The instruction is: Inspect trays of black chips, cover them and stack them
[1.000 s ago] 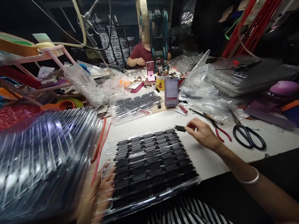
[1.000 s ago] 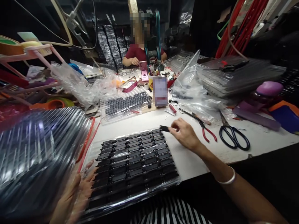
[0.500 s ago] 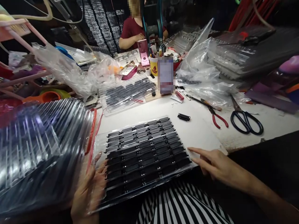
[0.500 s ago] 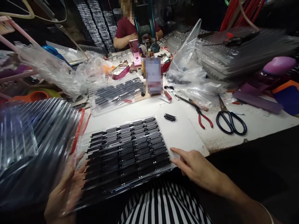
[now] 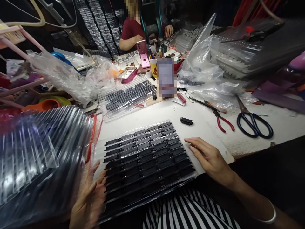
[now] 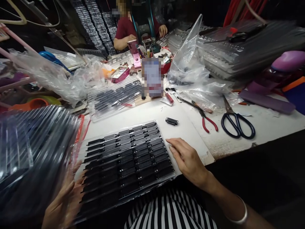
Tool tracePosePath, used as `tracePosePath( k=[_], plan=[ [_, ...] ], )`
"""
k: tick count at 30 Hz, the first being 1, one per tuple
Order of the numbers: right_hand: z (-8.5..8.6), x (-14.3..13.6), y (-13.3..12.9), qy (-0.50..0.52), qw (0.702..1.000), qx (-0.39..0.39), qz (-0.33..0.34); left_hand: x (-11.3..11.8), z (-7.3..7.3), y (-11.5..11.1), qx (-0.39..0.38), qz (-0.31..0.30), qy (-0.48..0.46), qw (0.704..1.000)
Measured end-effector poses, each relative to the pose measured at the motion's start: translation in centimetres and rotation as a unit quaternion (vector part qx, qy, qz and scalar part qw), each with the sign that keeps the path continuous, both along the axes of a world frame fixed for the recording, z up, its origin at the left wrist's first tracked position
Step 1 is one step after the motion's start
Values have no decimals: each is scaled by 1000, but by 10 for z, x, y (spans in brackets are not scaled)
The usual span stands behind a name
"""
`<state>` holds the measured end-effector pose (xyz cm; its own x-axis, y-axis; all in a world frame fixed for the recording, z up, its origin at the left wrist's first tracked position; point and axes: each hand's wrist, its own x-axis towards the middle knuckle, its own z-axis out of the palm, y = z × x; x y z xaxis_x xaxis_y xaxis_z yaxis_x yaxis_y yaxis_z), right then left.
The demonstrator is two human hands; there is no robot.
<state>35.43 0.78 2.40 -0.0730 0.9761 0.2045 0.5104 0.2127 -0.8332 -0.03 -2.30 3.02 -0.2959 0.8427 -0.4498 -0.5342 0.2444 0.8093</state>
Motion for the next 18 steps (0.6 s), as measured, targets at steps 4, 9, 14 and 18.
tracePosePath(
  k=[4, 9, 14, 18],
  plan=[
    [-11, -13, 11, -2, 999, 32, 2, 3, -2, 2, 15, 23, 21, 999],
    [-21, -21, 14, -28, 999, 45, 1, 0, -7, 3, 42, 22, -5, 999],
    [-26, -20, 11, -32, 999, 36, -7, -7, -8, -1, 80, -21, -52, 995],
    [-28, -18, 8, -40, 999, 20, -19, -6, -7, -1, 96, -25, -63, 993]
  ],
)
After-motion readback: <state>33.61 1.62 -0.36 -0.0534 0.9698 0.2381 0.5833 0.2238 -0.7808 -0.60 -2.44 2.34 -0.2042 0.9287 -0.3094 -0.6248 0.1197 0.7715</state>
